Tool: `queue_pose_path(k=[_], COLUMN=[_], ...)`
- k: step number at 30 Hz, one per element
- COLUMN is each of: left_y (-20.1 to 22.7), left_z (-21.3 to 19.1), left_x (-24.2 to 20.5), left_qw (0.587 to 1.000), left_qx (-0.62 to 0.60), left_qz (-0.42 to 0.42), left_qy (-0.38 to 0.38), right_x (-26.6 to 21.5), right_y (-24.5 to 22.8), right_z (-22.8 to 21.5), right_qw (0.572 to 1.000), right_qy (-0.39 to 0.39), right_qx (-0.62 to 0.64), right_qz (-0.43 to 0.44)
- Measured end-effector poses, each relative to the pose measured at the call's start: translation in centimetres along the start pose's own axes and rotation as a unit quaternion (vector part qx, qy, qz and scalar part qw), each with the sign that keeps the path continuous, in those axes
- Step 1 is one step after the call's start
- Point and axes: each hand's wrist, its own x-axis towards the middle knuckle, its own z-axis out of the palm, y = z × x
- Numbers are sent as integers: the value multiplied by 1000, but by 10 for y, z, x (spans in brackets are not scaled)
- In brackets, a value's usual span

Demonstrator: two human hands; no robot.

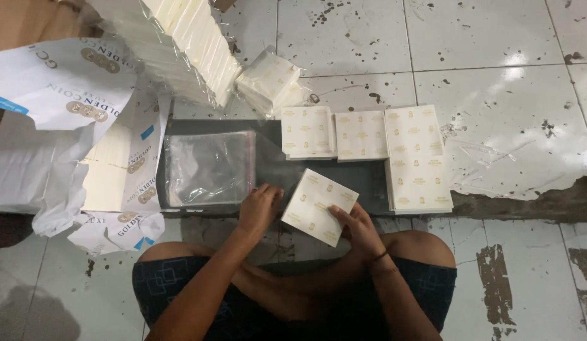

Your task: Sorting and stacking small paper labels into organized piles on the floor.

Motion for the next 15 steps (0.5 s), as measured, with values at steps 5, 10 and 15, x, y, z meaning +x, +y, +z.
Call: queue_pose_path(k=[5,10,15], left_y=[2,13,19], left_z=[4,-8,-12], left_x=[11,8,1], left_qw=[993,988,994], left_qx=[-104,-134,-63], left_qz=[-38,-26,56], left_qy=[40,72,66], right_x=[5,5,15], right_y=[4,7,14], right_z=[7,5,-1], right_qw=[1000,999,998], right_qy=[-8,-3,-2], right_qx=[-15,-39,-58], right_qz=[6,21,-1])
